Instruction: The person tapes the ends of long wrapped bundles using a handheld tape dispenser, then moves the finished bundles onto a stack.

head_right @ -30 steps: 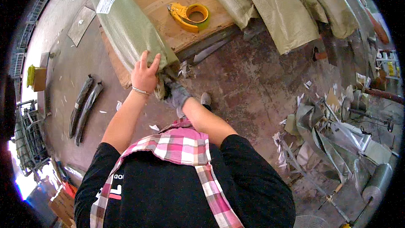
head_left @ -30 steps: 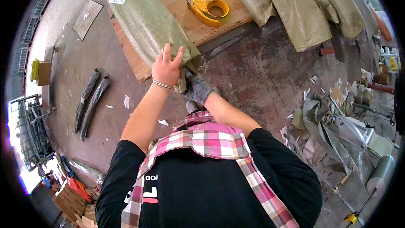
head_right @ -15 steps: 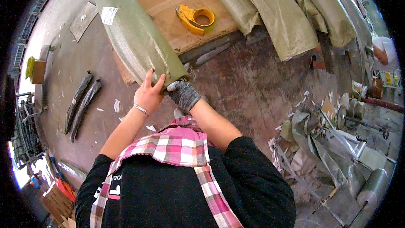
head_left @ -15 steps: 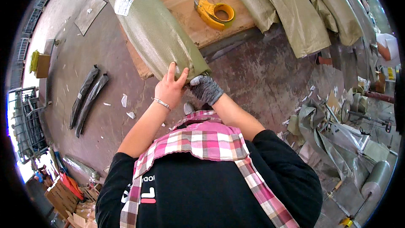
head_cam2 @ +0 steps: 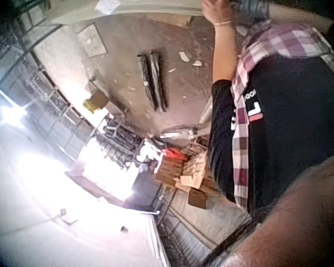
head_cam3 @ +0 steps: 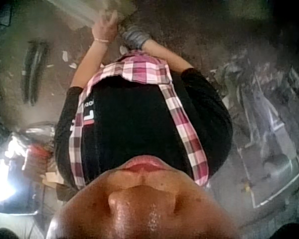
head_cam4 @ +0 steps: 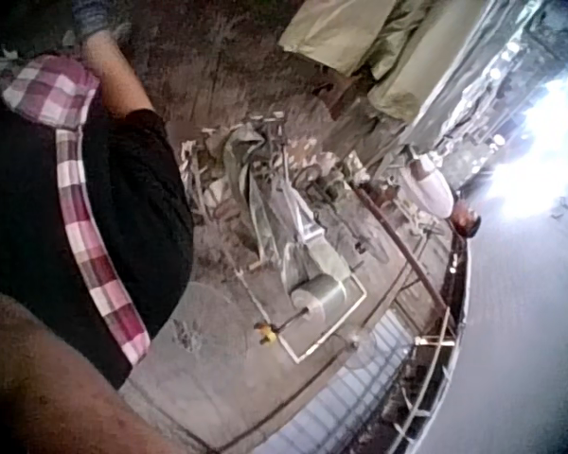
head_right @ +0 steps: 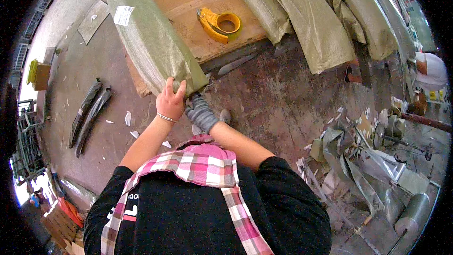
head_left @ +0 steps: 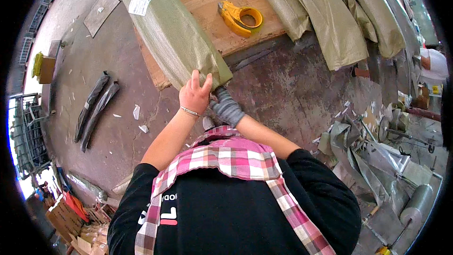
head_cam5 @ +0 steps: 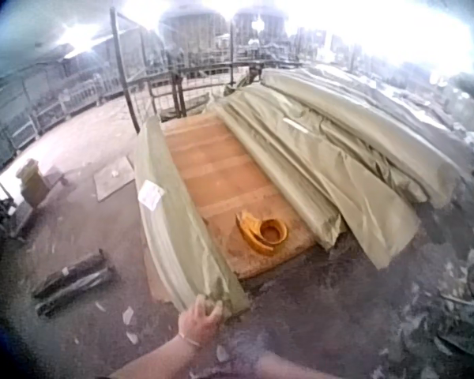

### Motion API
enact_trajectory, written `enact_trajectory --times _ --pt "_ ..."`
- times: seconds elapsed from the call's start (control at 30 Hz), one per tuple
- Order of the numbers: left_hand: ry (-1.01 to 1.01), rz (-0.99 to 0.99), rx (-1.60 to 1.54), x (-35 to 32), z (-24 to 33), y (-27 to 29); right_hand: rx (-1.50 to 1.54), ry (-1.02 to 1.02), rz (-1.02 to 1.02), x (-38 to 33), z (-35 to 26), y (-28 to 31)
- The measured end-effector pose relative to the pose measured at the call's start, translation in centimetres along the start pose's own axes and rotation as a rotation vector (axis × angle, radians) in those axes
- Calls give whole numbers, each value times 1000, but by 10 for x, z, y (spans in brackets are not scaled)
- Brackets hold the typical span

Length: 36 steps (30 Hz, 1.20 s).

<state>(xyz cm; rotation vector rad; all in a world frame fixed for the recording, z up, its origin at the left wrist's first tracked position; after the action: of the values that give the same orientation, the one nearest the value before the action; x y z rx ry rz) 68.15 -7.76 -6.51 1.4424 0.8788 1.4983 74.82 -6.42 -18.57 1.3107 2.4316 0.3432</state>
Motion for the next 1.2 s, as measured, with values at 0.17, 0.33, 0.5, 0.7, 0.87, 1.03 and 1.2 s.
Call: enact_trajectory --times 0.17,0.33,0.5,0.7,0.87,1.03,1.2 --pt "-30 14 -8 0 -3 3 154 -14 -315 15 -4 -17" --pt "51 -24 15 -12 -10 -2 -199 112 -724 16 -52 53" --pt "44 48 31 -10 7 13 -806 276 310 120 -110 175" --pt "129 -174 -100 -26 18 13 -918 -11 275 153 -55 165" --pt "355 -301 -669 4 -8 40 867 -14 -48 44 -82 163" --pt "251 -285 -1408 25 31 39 1497 -68 -355 -45 -104 112" --pt "416 -582 -1537 -1 48 17 909 235 -130 -83 -110 131"
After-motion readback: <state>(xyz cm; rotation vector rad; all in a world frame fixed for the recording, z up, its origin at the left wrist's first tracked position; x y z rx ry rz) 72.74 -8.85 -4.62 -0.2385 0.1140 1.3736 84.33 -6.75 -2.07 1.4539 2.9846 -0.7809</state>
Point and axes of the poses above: each hand's wrist, its own x-axis towards the middle knuckle, its own y-axis out of the back of the hand, z = x × y, the point moved 10 cm from there along x, towards the middle knuckle, and after that the axes turned 1 degree about y, right-handed, at the moved point
